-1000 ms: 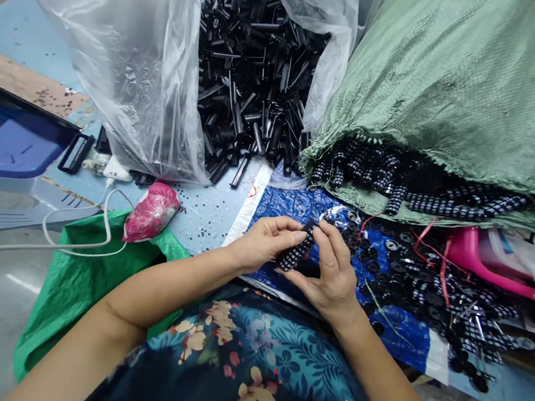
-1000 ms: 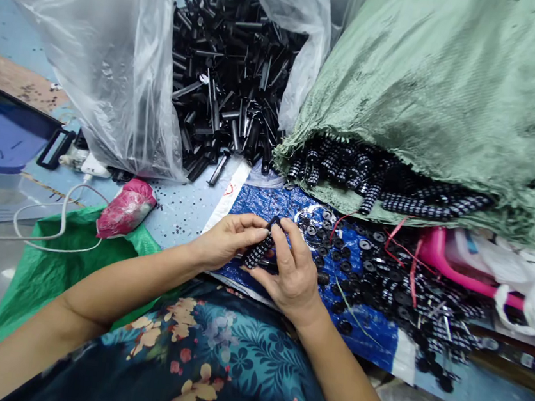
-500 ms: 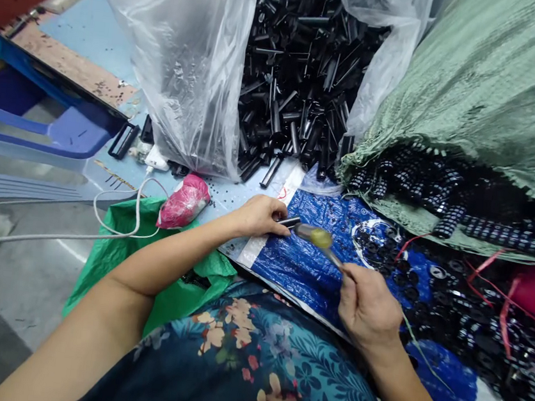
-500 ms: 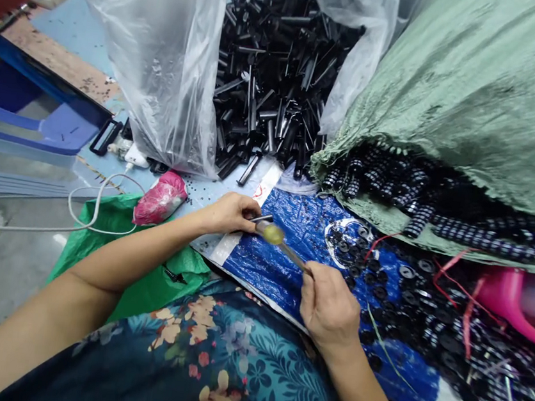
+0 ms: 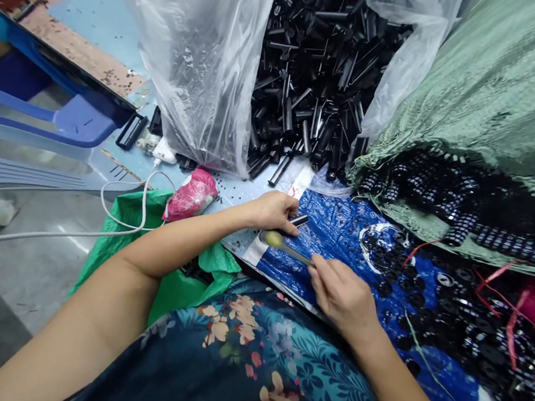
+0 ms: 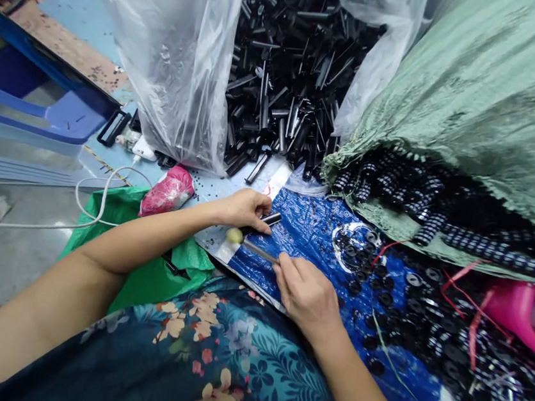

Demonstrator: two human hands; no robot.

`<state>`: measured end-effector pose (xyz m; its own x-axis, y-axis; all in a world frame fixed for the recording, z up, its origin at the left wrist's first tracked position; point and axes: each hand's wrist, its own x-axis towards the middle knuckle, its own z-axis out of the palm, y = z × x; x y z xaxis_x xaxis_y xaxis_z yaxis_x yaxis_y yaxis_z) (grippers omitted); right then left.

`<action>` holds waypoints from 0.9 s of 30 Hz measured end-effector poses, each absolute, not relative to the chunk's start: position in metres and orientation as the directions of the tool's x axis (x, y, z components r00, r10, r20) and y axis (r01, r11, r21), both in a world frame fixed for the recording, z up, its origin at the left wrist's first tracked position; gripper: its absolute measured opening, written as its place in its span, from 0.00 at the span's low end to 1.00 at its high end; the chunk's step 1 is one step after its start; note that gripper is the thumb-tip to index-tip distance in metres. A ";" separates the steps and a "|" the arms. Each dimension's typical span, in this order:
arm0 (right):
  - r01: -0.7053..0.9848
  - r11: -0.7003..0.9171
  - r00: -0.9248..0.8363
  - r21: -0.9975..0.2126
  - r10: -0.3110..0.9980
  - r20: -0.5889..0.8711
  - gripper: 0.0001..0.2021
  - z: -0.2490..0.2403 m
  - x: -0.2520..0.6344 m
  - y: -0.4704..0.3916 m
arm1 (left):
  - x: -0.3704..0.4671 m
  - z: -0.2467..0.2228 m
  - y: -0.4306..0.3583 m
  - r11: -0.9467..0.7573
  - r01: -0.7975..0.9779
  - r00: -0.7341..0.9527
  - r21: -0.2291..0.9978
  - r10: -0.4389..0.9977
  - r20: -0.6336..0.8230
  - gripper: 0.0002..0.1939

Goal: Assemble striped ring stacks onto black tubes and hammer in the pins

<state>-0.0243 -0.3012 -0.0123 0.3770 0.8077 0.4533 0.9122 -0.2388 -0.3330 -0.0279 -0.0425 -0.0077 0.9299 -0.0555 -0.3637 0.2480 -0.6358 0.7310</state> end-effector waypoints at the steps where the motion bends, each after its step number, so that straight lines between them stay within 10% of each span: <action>1: 0.914 -0.253 0.369 -0.317 0.842 0.393 0.12 -0.014 -0.026 -0.300 | -0.027 -0.007 -0.045 -0.655 0.243 0.933 0.716 -0.045 -0.358 0.16; 6: 0.880 -0.169 0.353 -0.445 0.859 0.371 0.14 -0.016 -0.026 -0.316 | -0.047 0.031 -0.019 -0.652 0.198 0.927 0.732 -0.119 -0.356 0.12; 10: 0.867 -0.208 0.403 -0.454 0.828 0.390 0.12 -0.020 -0.019 -0.337 | -0.087 0.083 0.043 -0.552 0.423 0.636 0.719 -0.384 -0.669 0.13; 15: 0.857 -0.279 0.442 -0.433 0.831 0.338 0.10 -0.028 -0.015 -0.329 | -0.081 0.078 0.043 -0.670 0.319 0.899 0.670 -0.010 -0.438 0.15; 18: 0.817 -0.334 0.516 -0.469 0.787 0.339 0.11 -0.023 -0.005 -0.326 | -0.041 0.046 0.015 -0.882 0.266 0.962 0.390 0.219 -0.162 0.16; 21: 0.665 -0.565 0.743 -0.488 0.565 0.359 0.11 -0.016 0.024 -0.343 | -0.003 0.022 0.001 -0.931 0.333 0.938 0.149 0.311 -0.155 0.17; 24: 0.350 -0.844 0.906 -0.406 0.195 0.375 0.17 -0.007 0.067 -0.366 | 0.017 0.010 0.001 -0.935 0.347 0.919 0.077 0.323 -0.227 0.18; 27: 0.147 -0.962 0.966 -0.230 0.090 0.242 0.23 0.001 0.108 -0.370 | 0.022 0.007 0.003 -0.925 0.375 0.911 0.061 0.356 -0.209 0.19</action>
